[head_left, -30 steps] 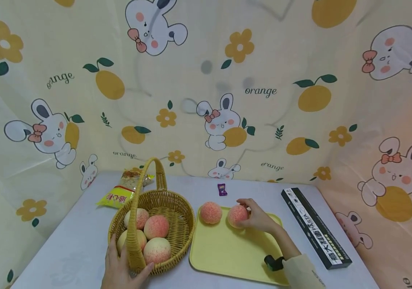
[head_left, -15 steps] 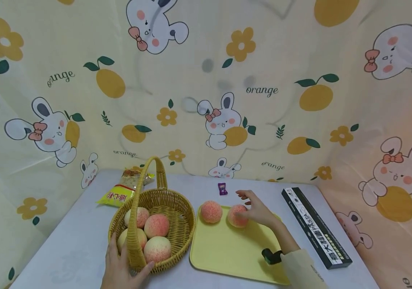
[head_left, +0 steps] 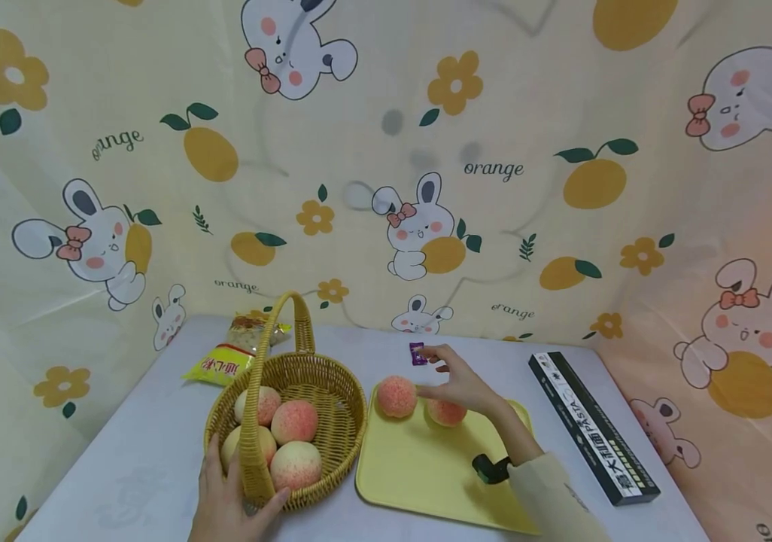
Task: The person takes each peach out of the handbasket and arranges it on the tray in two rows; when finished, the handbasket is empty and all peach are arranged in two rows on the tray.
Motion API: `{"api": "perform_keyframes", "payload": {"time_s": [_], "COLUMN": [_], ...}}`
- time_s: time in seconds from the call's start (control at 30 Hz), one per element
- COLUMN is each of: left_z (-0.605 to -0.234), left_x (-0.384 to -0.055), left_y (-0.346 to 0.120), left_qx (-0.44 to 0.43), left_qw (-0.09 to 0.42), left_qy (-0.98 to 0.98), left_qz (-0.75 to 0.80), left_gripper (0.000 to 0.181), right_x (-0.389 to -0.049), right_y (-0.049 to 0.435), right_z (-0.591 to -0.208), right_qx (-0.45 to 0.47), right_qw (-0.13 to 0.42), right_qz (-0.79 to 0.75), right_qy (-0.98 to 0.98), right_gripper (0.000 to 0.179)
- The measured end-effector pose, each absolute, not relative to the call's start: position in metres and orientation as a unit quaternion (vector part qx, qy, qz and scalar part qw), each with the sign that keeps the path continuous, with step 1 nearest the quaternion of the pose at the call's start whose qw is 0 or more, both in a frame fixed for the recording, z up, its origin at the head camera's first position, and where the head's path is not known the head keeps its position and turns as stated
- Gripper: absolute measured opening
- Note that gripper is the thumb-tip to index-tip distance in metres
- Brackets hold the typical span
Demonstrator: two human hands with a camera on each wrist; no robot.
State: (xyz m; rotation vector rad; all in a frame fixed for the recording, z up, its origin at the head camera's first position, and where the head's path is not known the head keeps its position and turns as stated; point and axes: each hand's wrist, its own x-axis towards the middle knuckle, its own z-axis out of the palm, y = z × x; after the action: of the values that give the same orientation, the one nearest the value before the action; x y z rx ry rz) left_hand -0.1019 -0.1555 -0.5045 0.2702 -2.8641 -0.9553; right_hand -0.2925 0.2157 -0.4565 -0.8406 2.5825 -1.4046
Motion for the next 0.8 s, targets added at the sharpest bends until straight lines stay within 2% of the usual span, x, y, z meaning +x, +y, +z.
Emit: {"api": "perform_keyframes", "payload": {"time_s": [0.23, 0.8], "left_z": [-0.506, -0.502], "left_x": [-0.103, -0.101], "left_y": [-0.155, -0.155], "left_qx": [0.079, 0.088], "left_qw": [0.071, 0.050], "left_qy": [-0.944, -0.945], "left_qz": [-0.312, -0.312], "left_gripper": [0.115, 0.117], "right_x": [-0.292, -0.289], "right_y": [0.183, 0.108], "right_z": [-0.443, -0.432], "right_qx": [-0.322, -0.380], "right_qw": [0.057, 0.105], "right_qz": [-0.451, -0.431], "right_qy": [0.830, 0.812], "right_gripper": [0.066, 0.069]}}
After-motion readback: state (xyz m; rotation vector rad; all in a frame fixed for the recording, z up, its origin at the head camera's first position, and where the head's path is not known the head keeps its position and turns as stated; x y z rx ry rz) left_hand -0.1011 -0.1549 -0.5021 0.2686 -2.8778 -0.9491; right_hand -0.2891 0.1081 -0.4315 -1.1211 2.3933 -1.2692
